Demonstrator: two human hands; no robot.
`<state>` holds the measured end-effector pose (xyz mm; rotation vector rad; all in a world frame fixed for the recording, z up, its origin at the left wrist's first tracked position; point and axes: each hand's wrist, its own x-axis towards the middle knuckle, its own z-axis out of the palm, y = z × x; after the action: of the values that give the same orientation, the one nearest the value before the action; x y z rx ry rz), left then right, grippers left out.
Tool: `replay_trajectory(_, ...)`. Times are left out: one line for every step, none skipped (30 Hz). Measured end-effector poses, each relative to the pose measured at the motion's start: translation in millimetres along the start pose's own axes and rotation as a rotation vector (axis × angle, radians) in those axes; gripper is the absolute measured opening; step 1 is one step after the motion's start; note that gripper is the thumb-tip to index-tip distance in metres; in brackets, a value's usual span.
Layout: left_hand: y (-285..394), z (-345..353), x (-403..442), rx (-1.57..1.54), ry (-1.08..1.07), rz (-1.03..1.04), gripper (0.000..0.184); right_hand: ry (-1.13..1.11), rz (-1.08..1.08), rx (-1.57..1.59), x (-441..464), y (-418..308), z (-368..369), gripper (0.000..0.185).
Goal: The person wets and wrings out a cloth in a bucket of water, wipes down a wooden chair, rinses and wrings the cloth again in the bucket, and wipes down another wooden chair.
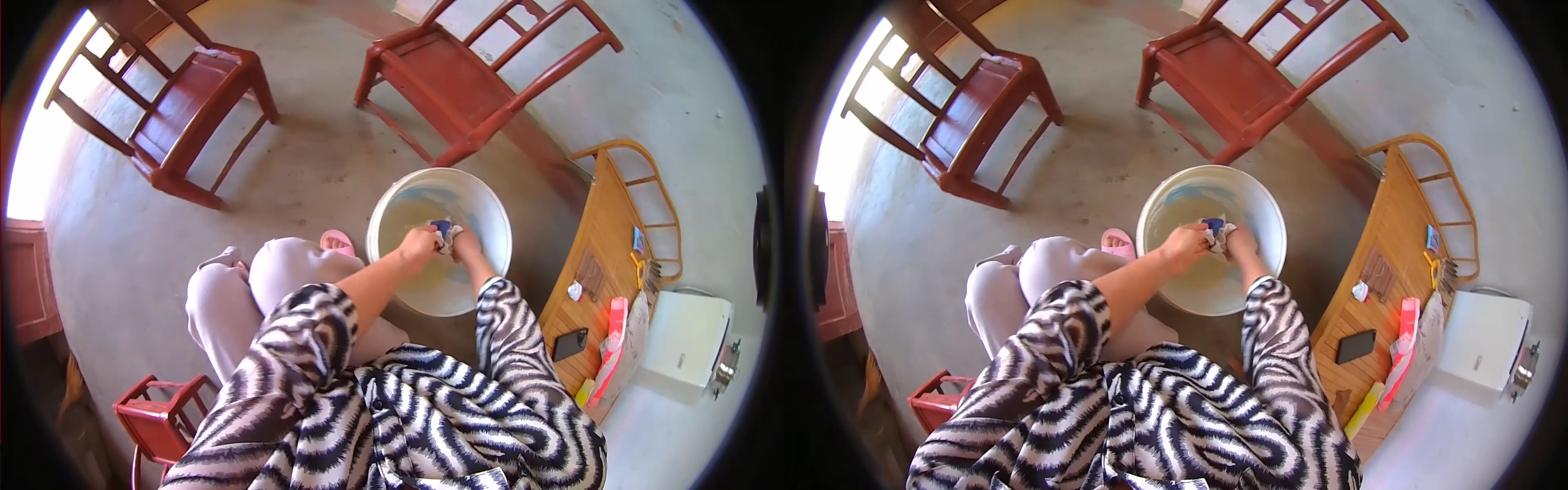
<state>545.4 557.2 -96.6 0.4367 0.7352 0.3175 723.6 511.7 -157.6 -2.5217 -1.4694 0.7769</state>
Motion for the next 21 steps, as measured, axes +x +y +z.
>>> replay_trajectory(7.1,10.5,-6.9,0.084,0.136,0.014,0.038,-0.015,-0.008,0.000,9.4,-1.9,10.7,0.037)
replay_trajectory(11.1,19.5,-11.8,0.165,0.264,0.021,0.041,0.009,0.119,0.102,20.8,-1.6,15.8,0.035)
replay_trajectory(14.5,23.2,-10.2,0.105,0.402,-0.024,0.048,0.043,0.252,0.200,28.8,4.9,21.5,0.034)
replay_trajectory(18.5,26.3,-11.1,0.099,0.397,-0.028,0.048,0.043,0.256,0.192,61.4,59.4,47.4,0.034)
replay_trajectory(25.0,27.7,-14.8,0.001,0.447,0.024,0.051,0.243,0.103,0.092,81.6,107.0,83.6,0.033)
replay_trajectory(35.3,28.0,-24.7,-0.099,0.501,0.076,0.054,0.437,-0.055,-0.008,98.0,103.3,156.2,0.037)
replay_trajectory(57.1,38.8,-47.8,-0.135,0.503,-0.004,0.056,0.429,-0.060,-0.007,92.6,95.0,158.2,0.037)
replay_trajectory(51.4,31.5,-40.9,-0.138,0.513,-0.007,0.056,0.196,-0.206,-0.162,73.9,75.3,154.0,0.036)
replay_trajectory(42.0,21.4,-27.9,-0.096,0.566,0.048,0.057,-0.039,-0.351,-0.316,55.5,51.6,144.2,0.035)
replay_trajectory(36.9,13.6,-19.0,-0.054,0.619,0.105,0.057,-0.044,-0.358,-0.314,22.2,24.2,116.7,0.035)
replay_trajectory(36.4,9.2,-16.7,-0.057,0.626,0.103,0.057,-0.367,-0.152,0.048,0.4,-23.9,85.3,0.034)
replay_trajectory(35.9,5.7,-15.2,-0.093,0.635,0.084,0.058,-0.677,0.069,0.413,-20.7,-68.7,48.4,0.033)
replay_trajectory(35.7,4.6,-9.7,-0.130,0.640,0.067,0.058,-0.680,0.071,0.414,-10.0,-48.1,66.8,0.033)
replay_trajectory(24.5,-6.7,3.5,-0.130,0.641,0.066,0.058,-0.420,-0.154,-0.144,8.4,-11.6,102.6,0.033)
replay_trajectory(6.2,-24.7,25.2,-0.110,0.632,0.119,0.056,-0.128,-0.369,-0.691,20.6,10.0,121.5,0.032)
replay_trajectory(-1.9,-35.5,36.9,-0.087,0.624,0.172,0.054,-0.126,-0.370,-0.689,26.2,11.4,122.5,0.032)
replay_trajectory(3.6,-29.5,29.2,-0.084,0.625,0.167,0.054,-0.114,-0.331,-0.570,27.8,12.3,124.4,0.033)
replay_trajectory(16.1,-12.4,15.0,-0.125,0.626,0.128,0.055,-0.102,-0.288,-0.456,27.0,17.3,123.6,0.033)
replay_trajectory(25.2,-0.1,8.3,-0.169,0.622,0.094,0.056,-0.098,-0.283,-0.463,30.6,28.7,126.1,0.033)
replay_trajectory(24.9,3.5,11.2,-0.172,0.615,0.093,0.056,-0.091,-0.274,-0.431,24.0,38.0,138.0,0.033)
replay_trajectory(25.9,3.3,10.7,-0.178,0.621,0.072,0.055,-0.086,-0.270,-0.393,25.6,42.3,150.4,0.033)
